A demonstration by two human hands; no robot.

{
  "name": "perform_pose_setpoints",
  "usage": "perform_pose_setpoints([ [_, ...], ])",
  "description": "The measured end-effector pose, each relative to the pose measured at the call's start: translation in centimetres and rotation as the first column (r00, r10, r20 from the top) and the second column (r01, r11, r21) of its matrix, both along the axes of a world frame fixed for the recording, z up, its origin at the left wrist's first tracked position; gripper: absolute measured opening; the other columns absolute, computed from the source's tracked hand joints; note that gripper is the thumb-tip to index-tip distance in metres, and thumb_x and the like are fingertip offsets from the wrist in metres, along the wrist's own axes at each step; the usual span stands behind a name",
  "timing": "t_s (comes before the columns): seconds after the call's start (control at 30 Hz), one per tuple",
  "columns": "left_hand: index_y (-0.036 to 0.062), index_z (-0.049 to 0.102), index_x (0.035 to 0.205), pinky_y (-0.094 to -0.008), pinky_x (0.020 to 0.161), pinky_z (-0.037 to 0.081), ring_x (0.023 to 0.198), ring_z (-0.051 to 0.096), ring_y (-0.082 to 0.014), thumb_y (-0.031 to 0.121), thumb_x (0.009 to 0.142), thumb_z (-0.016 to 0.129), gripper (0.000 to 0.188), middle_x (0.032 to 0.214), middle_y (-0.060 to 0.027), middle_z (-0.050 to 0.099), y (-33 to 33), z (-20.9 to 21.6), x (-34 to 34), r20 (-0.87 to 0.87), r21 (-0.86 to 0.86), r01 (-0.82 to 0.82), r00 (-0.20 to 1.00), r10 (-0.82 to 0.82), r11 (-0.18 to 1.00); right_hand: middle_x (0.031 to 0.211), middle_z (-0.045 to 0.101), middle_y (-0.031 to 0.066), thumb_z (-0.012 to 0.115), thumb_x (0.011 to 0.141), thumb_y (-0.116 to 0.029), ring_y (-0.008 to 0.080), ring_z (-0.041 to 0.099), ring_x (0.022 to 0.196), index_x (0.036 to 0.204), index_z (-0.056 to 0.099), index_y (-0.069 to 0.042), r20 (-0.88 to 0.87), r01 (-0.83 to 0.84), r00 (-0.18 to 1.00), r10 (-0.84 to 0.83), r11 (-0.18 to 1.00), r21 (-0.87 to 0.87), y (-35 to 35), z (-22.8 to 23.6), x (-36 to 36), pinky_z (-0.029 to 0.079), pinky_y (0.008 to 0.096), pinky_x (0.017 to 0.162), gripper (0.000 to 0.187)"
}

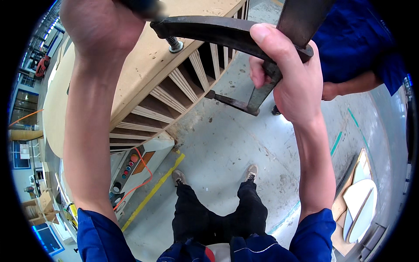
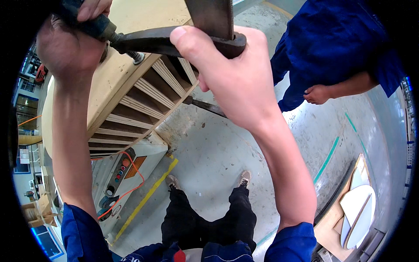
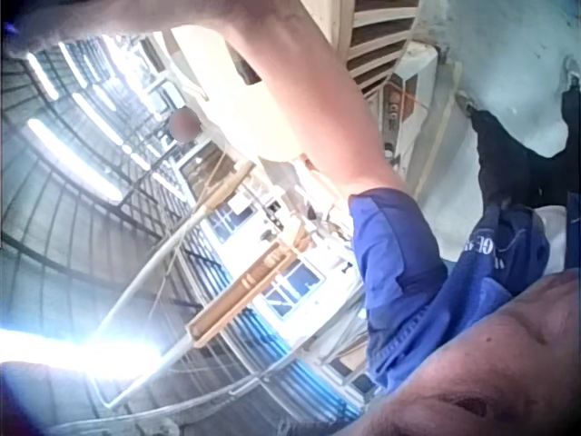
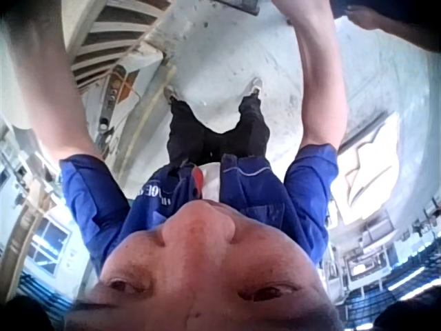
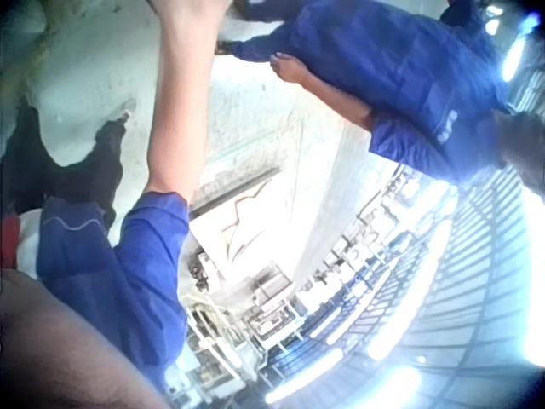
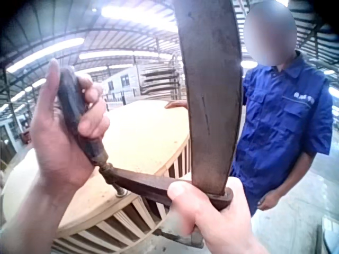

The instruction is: The person uses a cordless drill to drive screws into a wooden slatted structure, securing a curved metal frame to the wood. The person repeatedly positions the drill and fastens screws while a coworker assists by holding the frame steady.

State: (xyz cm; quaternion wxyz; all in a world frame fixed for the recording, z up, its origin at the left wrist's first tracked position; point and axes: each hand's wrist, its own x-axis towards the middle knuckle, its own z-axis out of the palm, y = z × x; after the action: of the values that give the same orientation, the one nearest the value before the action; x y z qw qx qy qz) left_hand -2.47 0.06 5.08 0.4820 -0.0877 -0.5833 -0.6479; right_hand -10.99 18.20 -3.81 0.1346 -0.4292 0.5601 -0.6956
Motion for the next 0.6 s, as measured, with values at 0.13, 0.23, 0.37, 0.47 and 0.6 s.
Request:
perform_pose_setpoints([
  [0.13,0.0092,0.059,0.088,-0.0242,0.046,0.045,0.047,0.051,-0.0099,0.061,0.098,0.065,0.053,0.076,-0.0038,0.06,0.0,-1.0,0.7,-0.077,-0.088,0.163,0.982,-0.17,0.983,0.055,0.052,0.0019,0.061,0.1,-0.028,0.0104,0.049,0.052,0.081,0.066,-0.001,-0.014,-0.021,1.0,0.021,1.0,0.023,0.2,0.0,-0.2,0.038,0.0272,0.055,0.034],
  [0.23,0.0097,0.058,0.088,-0.0245,0.053,0.053,0.053,0.058,-0.0102,0.062,0.095,0.069,0.053,0.076,-0.0036,0.06,1.0,-0.8,0.7,-0.025,-0.123,0.011,1.0,-0.014,0.992,0.056,0.053,0.002,0.061,0.1,-0.028,0.0101,0.049,0.052,0.083,0.067,0.0,-0.042,-0.03,0.999,0.031,0.999,0.024,0.4,0.1,-0.3,0.038,0.0271,0.054,0.033],
  [0.37,0.0071,0.061,0.092,-0.0251,0.062,0.057,0.067,0.065,-0.0119,0.055,0.1,0.065,0.049,0.083,-0.0068,0.065,3.5,-0.8,0.2,-0.074,-0.149,-0.296,0.955,0.288,0.943,0.057,0.054,0.0019,0.061,0.1,-0.028,0.0096,0.05,0.052,0.095,0.072,0.002,-0.037,0.008,0.999,-0.007,1.0,0.01,0.4,-0.1,-0.2,0.038,0.0262,0.054,0.033],
  [0.47,0.0052,0.062,0.096,-0.0259,0.067,0.057,0.074,0.065,-0.013,0.049,0.105,0.059,0.045,0.085,-0.0074,0.065,3.8,-0.6,1.6,-0.038,-0.179,-0.17,0.985,0.166,0.969,0.058,0.054,0.0013,0.06,0.1,-0.029,0.0084,0.05,0.052,0.11,0.075,0.004,-0.02,0.037,0.999,-0.038,0.997,-0.063,0.1,-0.3,-0.1,0.037,0.0248,0.054,0.037],
  [0.6,0.0046,0.06,0.099,-0.0255,0.065,0.054,0.071,0.061,-0.0122,0.047,0.108,0.053,0.044,0.083,-0.0054,0.062,2.4,-1.1,1.8,-0.034,-0.18,-0.175,0.985,0.172,0.968,0.058,0.054,0.0006,0.059,0.1,-0.029,0.0075,0.049,0.052,0.117,0.075,0.004,-0.016,0.045,0.999,-0.047,0.995,-0.094,-0.1,-0.4,0.0,0.037,0.0241,0.055,0.04],
])
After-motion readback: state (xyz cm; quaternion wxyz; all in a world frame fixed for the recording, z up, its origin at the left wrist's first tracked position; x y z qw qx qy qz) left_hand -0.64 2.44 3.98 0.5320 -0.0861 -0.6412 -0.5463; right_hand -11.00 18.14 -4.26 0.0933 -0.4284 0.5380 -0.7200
